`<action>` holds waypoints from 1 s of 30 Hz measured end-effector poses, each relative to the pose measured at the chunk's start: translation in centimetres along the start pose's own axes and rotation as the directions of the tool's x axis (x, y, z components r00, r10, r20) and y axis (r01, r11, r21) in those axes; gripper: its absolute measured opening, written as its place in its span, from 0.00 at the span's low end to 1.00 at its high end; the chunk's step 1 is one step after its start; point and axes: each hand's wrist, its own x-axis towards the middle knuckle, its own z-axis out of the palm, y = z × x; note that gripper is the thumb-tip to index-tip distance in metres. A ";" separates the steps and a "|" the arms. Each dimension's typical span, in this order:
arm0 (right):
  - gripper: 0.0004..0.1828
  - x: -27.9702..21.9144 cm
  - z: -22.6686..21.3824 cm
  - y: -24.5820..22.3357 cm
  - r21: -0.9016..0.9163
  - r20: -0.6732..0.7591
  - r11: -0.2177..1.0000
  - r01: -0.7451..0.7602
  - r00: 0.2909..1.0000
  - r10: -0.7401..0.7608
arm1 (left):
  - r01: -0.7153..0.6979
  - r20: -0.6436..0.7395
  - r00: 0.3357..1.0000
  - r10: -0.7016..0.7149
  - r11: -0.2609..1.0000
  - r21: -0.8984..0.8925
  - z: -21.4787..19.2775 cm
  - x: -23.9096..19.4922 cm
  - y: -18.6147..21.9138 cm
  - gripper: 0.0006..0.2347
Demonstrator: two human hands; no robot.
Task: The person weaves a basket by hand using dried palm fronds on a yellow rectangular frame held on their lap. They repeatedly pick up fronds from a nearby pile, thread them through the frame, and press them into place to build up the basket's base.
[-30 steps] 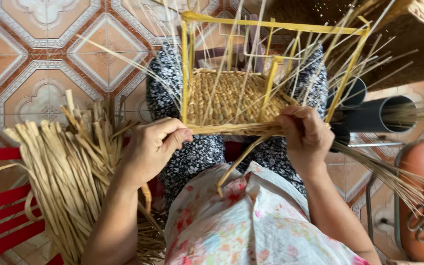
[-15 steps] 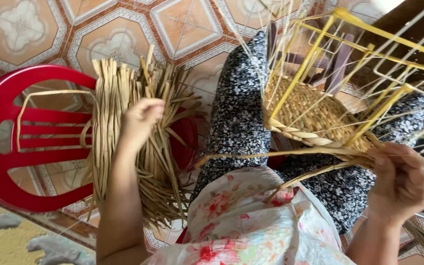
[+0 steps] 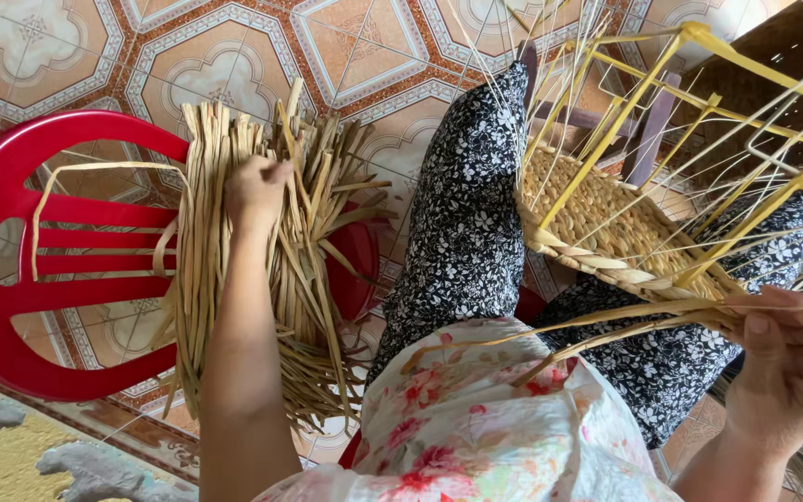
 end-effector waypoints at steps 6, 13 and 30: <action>0.05 0.1 -0.2 0.3 -0.041 0.017 0.999 0.016 1.000 -0.015 | -0.290 -0.736 0.545 0.401 0.914 0.284 -4.1 2.6 -6.7 0.10; 0.06 0.4 0.3 0.1 0.004 -0.005 1.000 0.018 1.000 -0.018 | -0.041 -0.494 0.868 0.040 0.999 0.008 -4.9 1.4 -8.1 0.05; 0.05 1.3 1.1 -1.8 0.002 0.040 0.996 0.090 0.995 -0.090 | -0.187 -0.277 0.951 0.140 0.970 -0.152 -7.0 2.2 -8.0 0.07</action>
